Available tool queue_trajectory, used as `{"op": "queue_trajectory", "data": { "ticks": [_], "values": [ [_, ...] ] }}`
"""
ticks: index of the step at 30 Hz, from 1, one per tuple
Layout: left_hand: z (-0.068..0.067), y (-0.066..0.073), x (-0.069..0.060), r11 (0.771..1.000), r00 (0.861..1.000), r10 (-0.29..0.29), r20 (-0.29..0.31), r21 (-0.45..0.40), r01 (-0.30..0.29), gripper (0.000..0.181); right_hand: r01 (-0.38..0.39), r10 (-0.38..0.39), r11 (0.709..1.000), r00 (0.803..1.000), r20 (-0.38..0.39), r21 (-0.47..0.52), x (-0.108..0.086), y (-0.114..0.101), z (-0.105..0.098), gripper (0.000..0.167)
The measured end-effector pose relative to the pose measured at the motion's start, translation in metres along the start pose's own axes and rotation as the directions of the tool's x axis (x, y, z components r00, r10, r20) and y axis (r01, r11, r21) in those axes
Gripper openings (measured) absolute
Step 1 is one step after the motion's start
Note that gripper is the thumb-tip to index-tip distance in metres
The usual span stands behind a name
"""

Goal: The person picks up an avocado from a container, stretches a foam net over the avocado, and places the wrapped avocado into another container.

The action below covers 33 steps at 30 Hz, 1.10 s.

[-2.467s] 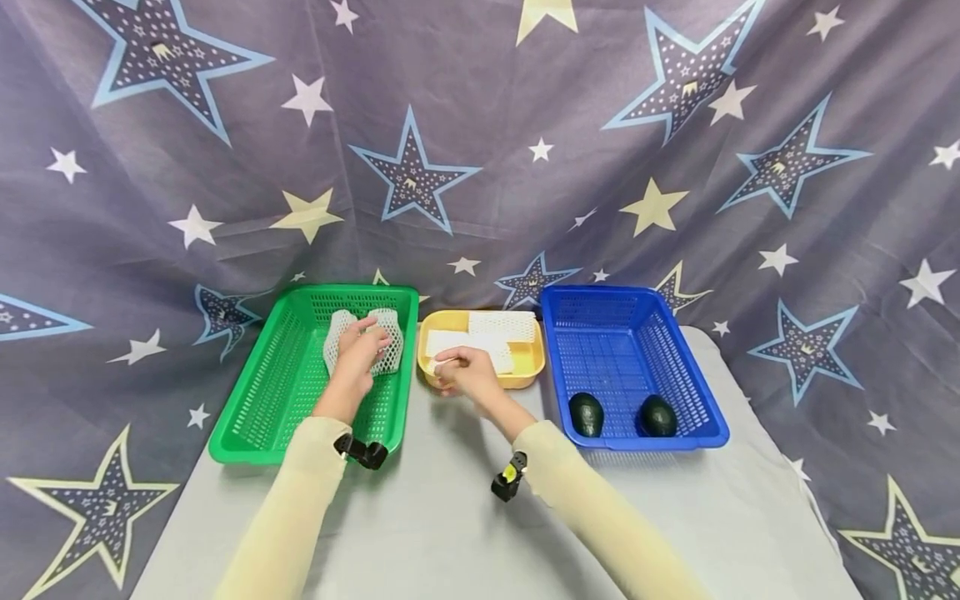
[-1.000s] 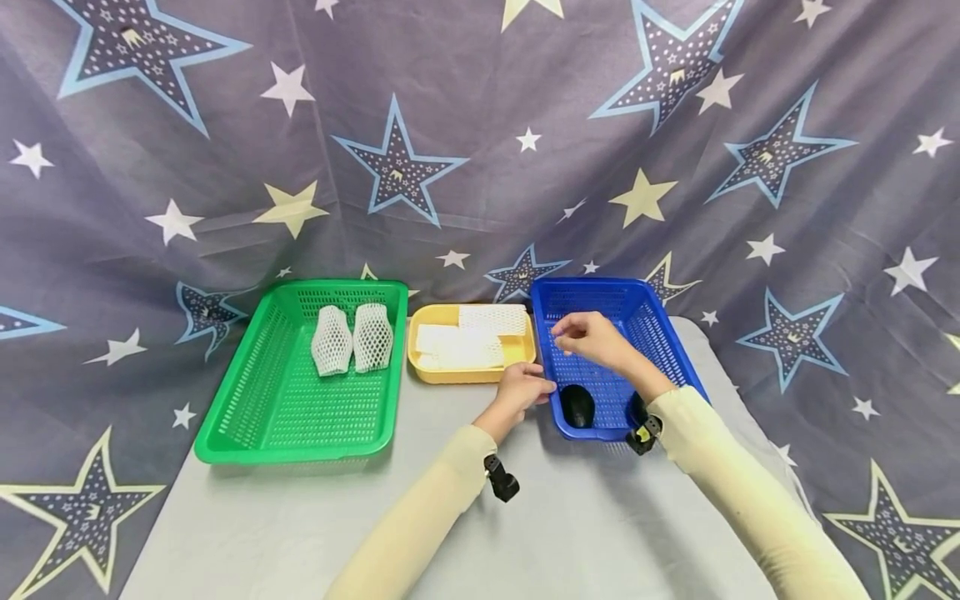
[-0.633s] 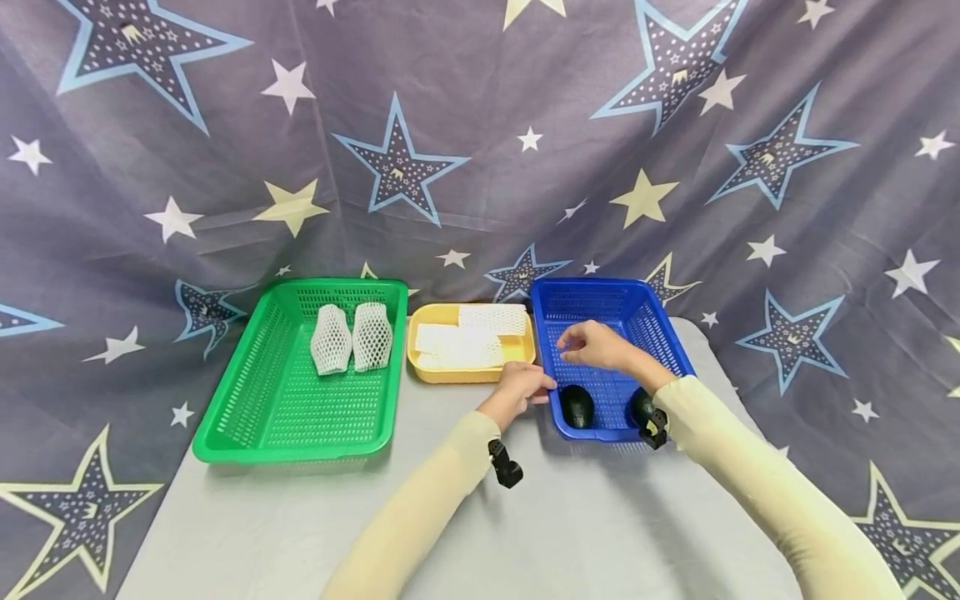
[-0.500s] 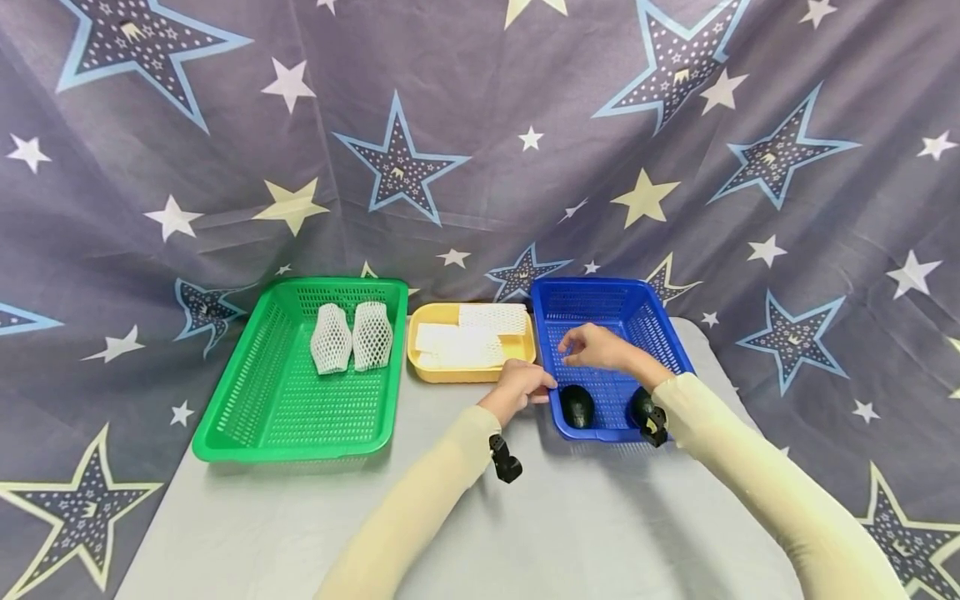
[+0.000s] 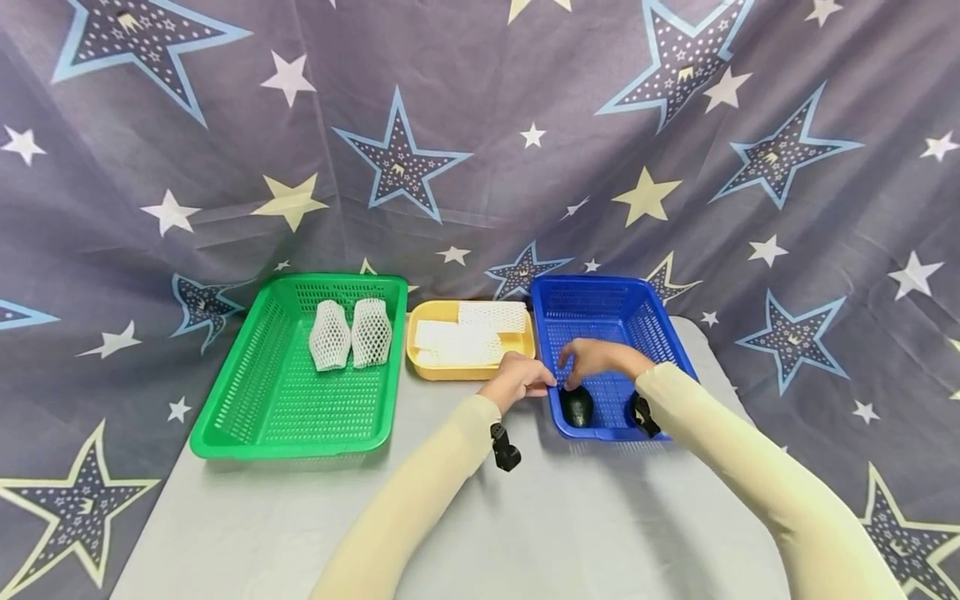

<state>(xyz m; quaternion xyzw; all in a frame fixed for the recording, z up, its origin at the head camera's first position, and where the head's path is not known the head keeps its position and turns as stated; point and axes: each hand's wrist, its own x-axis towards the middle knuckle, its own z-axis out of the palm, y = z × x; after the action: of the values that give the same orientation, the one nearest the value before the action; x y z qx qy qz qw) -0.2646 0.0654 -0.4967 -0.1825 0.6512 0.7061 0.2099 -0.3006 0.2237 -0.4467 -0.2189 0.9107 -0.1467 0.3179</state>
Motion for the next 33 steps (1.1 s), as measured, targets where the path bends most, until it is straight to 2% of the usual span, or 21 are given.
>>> {"op": "queue_trajectory", "data": {
  "ticks": [6, 10, 19, 26, 33],
  "values": [
    [0.001, 0.0, -0.003, 1.0, 1.0, 0.002, -0.016, -0.002, -0.002, 0.043, -0.059, 0.06, 0.998, 0.997, 0.038, -0.039, 0.009, 0.003, 0.004, 0.052],
    [-0.001, 0.0, -0.005, 1.0, 1.0, 0.018, 0.001, -0.006, -0.018, 0.038, -0.09, 0.091, 0.995, 0.994, 0.055, -0.034, 0.012, 0.002, 0.005, 0.056],
    [0.002, -0.004, -0.008, 1.0, 1.0, 0.019, -0.023, -0.006, -0.019, 0.027, -0.21, 0.207, 0.978, 0.972, 0.115, 0.008, 0.016, 0.002, 0.014, 0.065],
    [0.0, -0.006, -0.009, 1.0, 1.0, 0.011, -0.016, 0.004, -0.011, 0.025, -0.23, 0.219, 0.972, 0.964, 0.152, 0.057, 0.022, 0.008, 0.019, 0.065],
    [-0.002, -0.007, -0.004, 1.0, 1.0, 0.024, 0.003, -0.004, -0.024, 0.023, -0.249, 0.231, 0.965, 0.955, 0.184, 0.084, 0.023, 0.009, 0.019, 0.066]
  ]
}}
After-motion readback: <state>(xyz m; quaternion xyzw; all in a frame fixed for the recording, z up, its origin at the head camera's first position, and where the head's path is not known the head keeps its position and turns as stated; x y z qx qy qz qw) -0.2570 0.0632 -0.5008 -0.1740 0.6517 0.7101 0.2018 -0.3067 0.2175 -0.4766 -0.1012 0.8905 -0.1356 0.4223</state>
